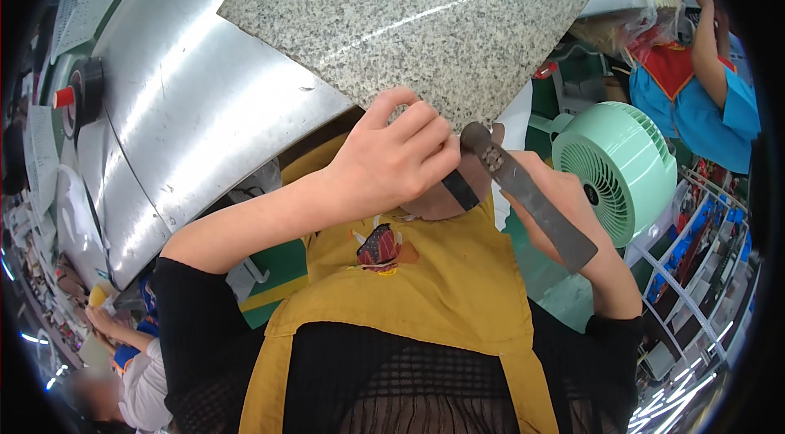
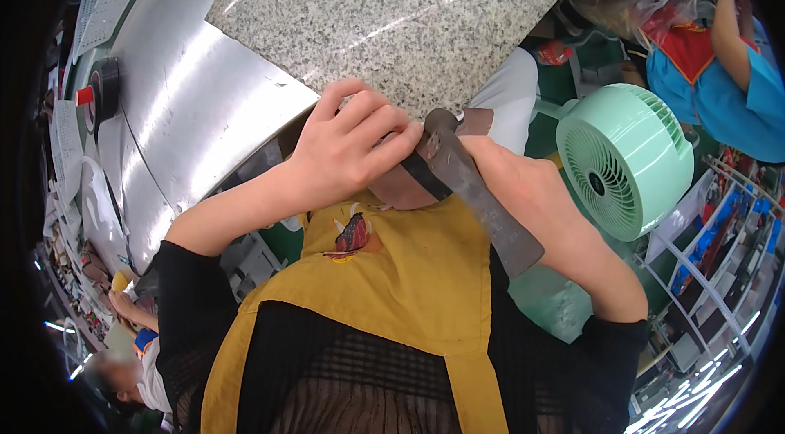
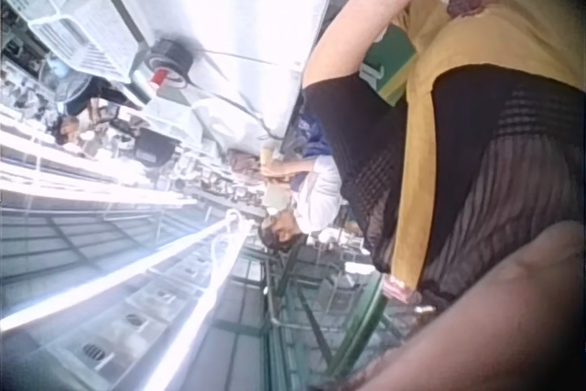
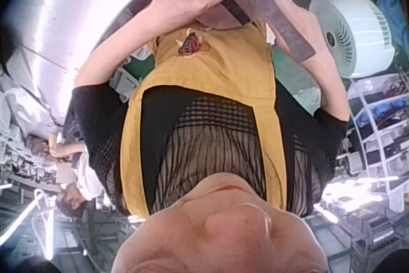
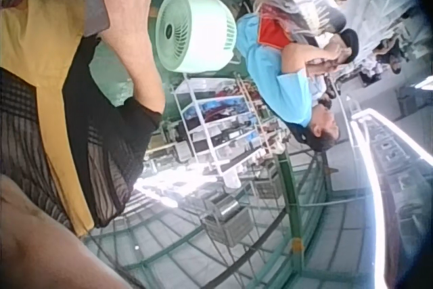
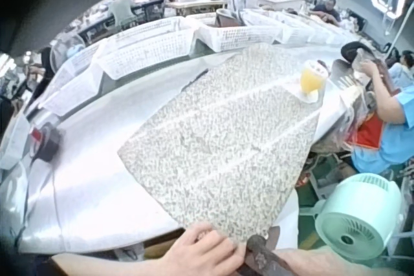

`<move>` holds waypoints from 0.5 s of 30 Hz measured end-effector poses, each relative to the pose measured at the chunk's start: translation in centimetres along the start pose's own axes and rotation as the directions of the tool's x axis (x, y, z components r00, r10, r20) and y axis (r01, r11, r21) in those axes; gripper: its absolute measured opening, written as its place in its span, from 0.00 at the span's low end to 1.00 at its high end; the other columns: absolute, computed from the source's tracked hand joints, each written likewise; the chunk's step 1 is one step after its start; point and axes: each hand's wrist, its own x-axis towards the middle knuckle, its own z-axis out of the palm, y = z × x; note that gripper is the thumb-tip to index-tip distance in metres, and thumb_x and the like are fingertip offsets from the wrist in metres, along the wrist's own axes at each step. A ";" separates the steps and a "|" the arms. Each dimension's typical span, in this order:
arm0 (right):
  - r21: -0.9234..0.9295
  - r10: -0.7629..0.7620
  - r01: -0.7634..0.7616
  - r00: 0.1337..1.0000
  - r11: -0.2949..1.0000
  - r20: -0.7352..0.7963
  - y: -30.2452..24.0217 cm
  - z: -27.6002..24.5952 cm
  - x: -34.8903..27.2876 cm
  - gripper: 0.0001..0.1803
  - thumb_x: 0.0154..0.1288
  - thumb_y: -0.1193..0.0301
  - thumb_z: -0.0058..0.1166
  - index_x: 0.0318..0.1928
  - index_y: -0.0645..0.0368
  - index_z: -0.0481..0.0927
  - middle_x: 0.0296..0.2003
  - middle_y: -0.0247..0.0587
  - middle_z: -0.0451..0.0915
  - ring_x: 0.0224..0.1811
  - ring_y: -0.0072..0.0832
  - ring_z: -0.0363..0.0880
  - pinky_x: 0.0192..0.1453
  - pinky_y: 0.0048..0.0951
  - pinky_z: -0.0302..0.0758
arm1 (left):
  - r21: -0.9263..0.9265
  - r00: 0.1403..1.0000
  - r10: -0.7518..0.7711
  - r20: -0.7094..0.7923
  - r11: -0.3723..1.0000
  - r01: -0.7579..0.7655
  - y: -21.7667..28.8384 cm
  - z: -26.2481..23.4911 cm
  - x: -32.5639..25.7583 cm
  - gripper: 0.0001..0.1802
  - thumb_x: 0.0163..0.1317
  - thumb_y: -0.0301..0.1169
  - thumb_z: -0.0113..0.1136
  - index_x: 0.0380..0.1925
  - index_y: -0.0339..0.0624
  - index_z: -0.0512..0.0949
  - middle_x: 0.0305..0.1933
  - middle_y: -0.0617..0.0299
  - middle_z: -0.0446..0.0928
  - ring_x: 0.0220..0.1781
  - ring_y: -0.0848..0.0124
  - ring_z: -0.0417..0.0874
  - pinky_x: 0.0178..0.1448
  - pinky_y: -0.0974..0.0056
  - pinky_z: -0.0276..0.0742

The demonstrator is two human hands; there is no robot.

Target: The person assembles sandals by applying glue to the sole and upper, then using a hammer to secure the components together. They repeat this process for multiple sandals, placing finished units into a white basket.

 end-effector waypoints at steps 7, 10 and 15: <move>-0.114 0.049 -0.039 0.995 0.993 0.086 -0.3 -0.1 0.4 0.20 0.60 0.78 0.50 0.54 0.59 0.69 0.38 0.49 0.78 0.38 0.46 0.80 0.36 0.36 0.77 | -0.007 0.999 -0.036 0.034 0.999 0.036 0.2 -0.2 -0.3 0.15 0.43 0.27 0.60 0.35 0.45 0.78 0.34 0.67 0.73 0.41 0.67 0.73 0.55 0.57 0.67; -0.089 0.009 -0.003 0.998 0.996 0.062 0.1 0.6 0.4 0.20 0.60 0.78 0.51 0.54 0.62 0.70 0.32 0.52 0.76 0.33 0.48 0.78 0.35 0.38 0.73 | -0.144 0.989 -0.133 0.067 0.980 0.141 -0.4 -0.3 -0.2 0.14 0.44 0.26 0.61 0.35 0.46 0.78 0.35 0.67 0.73 0.42 0.66 0.73 0.56 0.57 0.66; 0.049 0.096 -0.099 0.994 0.994 0.054 -0.2 -0.1 0.5 0.18 0.61 0.77 0.52 0.53 0.62 0.71 0.34 0.51 0.76 0.33 0.48 0.78 0.35 0.34 0.73 | -0.123 0.998 -0.031 0.055 0.992 0.038 -0.8 -0.4 -0.9 0.15 0.43 0.28 0.61 0.35 0.46 0.78 0.35 0.67 0.73 0.43 0.66 0.73 0.57 0.58 0.66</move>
